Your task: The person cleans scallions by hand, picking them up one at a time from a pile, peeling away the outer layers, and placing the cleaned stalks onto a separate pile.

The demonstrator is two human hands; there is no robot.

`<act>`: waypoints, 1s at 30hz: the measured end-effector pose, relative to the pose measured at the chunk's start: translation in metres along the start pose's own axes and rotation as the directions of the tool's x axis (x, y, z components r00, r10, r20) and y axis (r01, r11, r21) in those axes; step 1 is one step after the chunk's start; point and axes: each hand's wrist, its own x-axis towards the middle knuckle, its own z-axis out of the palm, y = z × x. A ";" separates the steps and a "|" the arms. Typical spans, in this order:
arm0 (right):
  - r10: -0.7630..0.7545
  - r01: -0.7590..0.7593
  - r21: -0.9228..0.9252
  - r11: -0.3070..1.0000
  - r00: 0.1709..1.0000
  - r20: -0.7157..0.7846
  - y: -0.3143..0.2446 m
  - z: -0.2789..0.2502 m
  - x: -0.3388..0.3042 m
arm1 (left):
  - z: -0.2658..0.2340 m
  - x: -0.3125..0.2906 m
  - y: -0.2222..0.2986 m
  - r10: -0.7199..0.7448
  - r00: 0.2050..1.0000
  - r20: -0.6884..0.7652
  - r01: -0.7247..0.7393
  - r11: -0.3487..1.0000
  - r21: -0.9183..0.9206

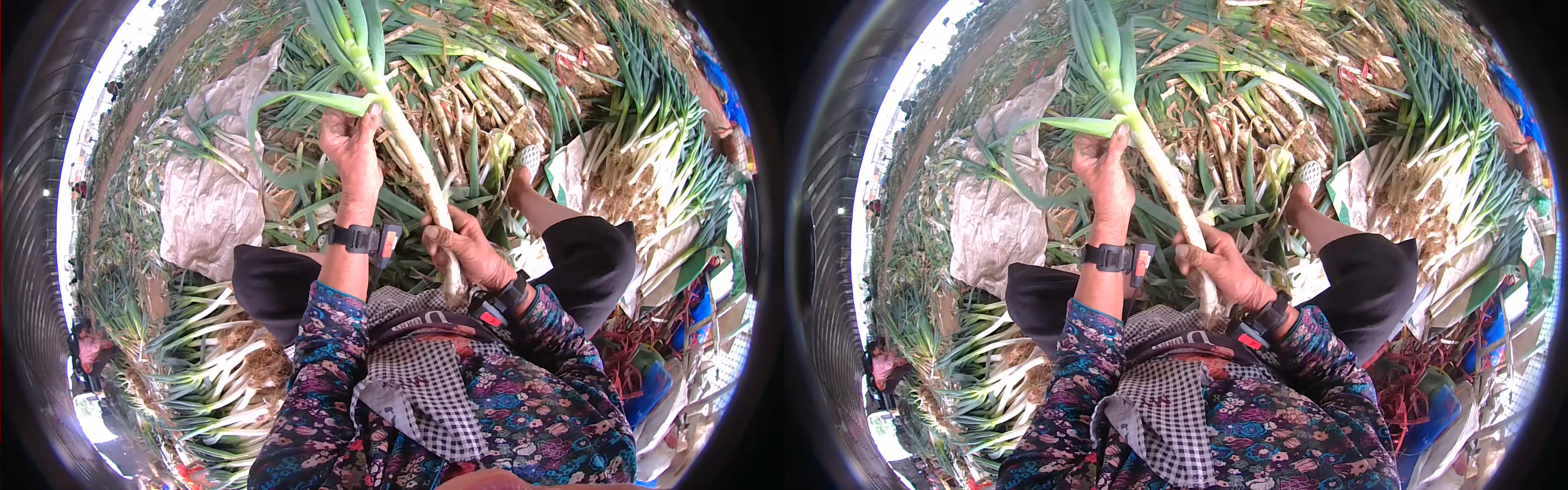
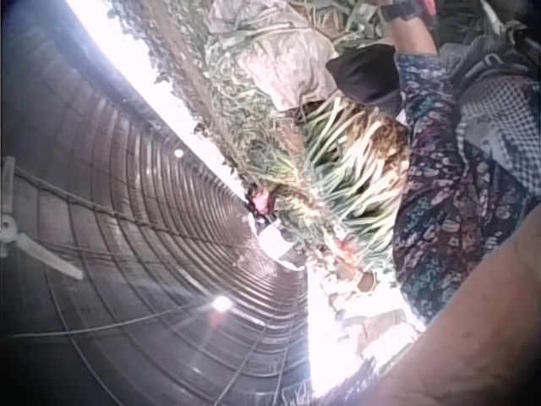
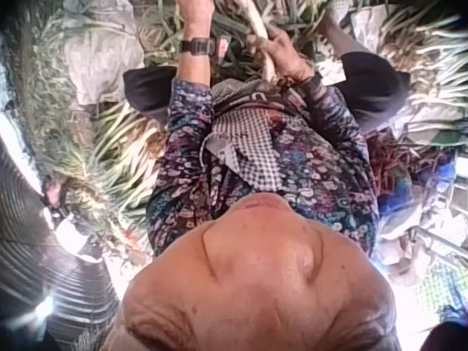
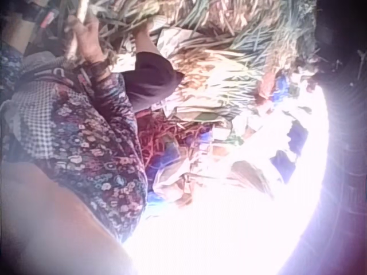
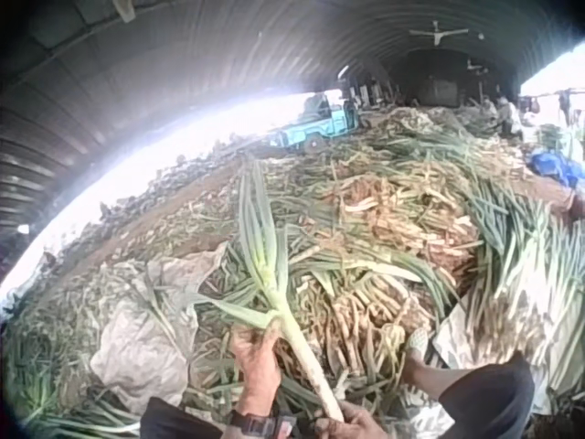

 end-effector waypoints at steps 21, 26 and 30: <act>-0.059 0.056 -0.036 0.998 0.993 -0.105 0.019 -0.025 0.008 | -0.059 -0.001 0.001 -0.452 0.892 0.027 0.401 0.816 0.417; -0.508 0.296 -0.778 0.555 0.861 -0.035 0.052 -0.020 0.013 | -0.007 -0.002 -0.019 -0.524 0.847 0.089 0.508 0.848 0.150; 0.288 -0.298 0.070 0.952 0.949 0.126 0.027 -0.020 0.006 | -0.016 -0.010 -0.011 -0.454 0.855 0.249 0.495 0.859 -0.131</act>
